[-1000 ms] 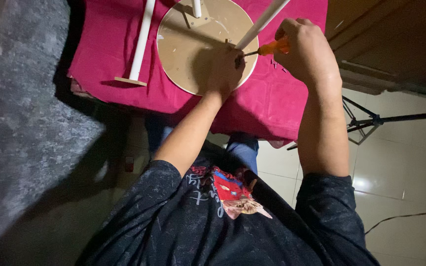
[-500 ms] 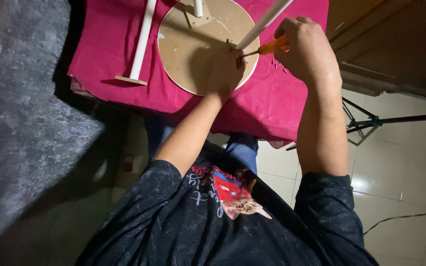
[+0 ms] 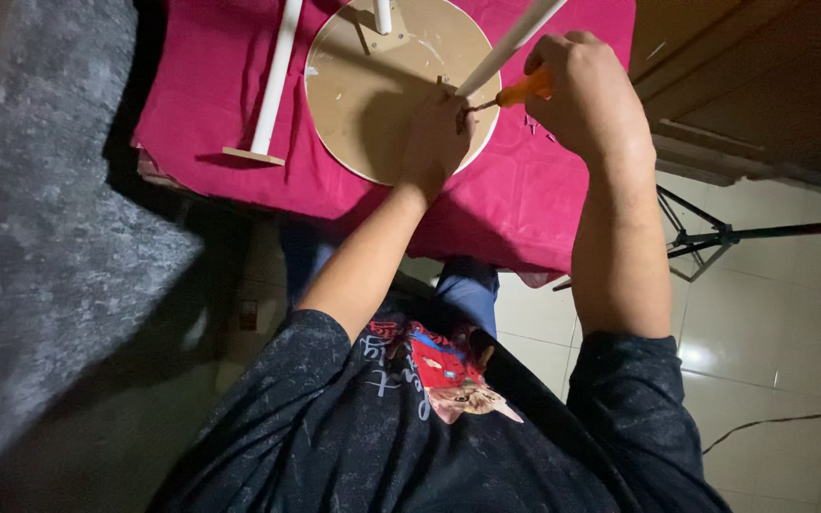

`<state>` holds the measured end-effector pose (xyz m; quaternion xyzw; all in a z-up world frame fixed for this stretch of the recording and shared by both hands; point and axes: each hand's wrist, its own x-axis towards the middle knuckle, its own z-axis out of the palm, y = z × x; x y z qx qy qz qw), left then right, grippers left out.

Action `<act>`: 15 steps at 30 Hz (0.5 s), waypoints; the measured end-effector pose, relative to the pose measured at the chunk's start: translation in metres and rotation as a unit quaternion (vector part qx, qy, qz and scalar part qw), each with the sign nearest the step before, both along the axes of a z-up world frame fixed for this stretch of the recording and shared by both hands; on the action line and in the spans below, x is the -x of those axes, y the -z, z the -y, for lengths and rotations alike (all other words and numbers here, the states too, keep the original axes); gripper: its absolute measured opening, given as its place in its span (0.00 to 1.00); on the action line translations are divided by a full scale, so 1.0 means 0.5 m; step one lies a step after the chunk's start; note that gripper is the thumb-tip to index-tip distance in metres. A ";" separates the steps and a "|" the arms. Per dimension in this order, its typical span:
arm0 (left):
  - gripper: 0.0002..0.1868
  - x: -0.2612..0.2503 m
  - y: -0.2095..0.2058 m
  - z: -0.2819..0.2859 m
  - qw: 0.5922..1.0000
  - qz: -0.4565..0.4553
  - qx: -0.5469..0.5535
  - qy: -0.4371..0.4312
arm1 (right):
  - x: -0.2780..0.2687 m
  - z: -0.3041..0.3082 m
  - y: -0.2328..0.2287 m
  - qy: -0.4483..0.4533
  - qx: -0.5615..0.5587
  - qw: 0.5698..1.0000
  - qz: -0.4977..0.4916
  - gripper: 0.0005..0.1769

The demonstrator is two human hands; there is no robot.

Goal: The person assembles a small round table by attaching white cylindrical legs to a circular tabletop using screws and a screwdriver. They align each leg, insert screws, and tighten them in sequence.

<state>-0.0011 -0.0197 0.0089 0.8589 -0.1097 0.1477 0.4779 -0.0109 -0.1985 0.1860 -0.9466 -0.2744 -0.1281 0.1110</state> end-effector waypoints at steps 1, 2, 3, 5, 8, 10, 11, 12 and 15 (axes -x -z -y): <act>0.06 -0.001 -0.001 -0.001 1.000 0.009 0.000 -0.002 | 0.002 -0.007 -0.003 -0.006 -0.019 1.000 -0.003 0.17; 0.07 -0.002 -0.002 -0.001 1.000 0.019 0.000 -0.004 | 0.005 -0.016 -0.004 -0.011 -0.037 0.999 -0.005 0.16; 0.07 -0.003 -0.003 -0.002 1.000 0.028 -0.001 -0.004 | 0.009 -0.027 -0.005 -0.016 -0.057 0.998 -0.007 0.16; 0.08 -0.003 -0.008 -0.003 0.996 0.030 -0.076 -0.028 | 0.017 -0.060 0.001 -0.008 -0.068 0.998 0.014 0.19; 0.08 -0.003 -0.017 -0.003 0.993 0.061 -0.086 -0.054 | 0.033 -0.085 0.001 0.003 -0.094 0.996 -0.007 0.23; 0.07 -0.001 -0.022 -0.008 0.993 0.061 -0.087 -0.053 | 0.041 -0.090 -0.004 -0.021 -0.087 0.996 0.004 0.23; 0.06 -0.002 -0.023 -0.011 0.993 0.046 -0.100 -0.042 | 0.045 -0.089 -0.007 -0.047 -0.071 0.996 0.030 0.22; 0.06 -0.001 -0.023 -0.014 0.993 0.031 -0.114 -0.032 | 0.047 -0.088 -0.011 -0.072 -0.055 0.994 0.057 0.21; 0.06 0.000 -0.023 -0.017 0.992 0.082 -0.093 -0.040 | 0.042 -0.093 -0.019 0.086 0.000 0.996 -0.013 0.19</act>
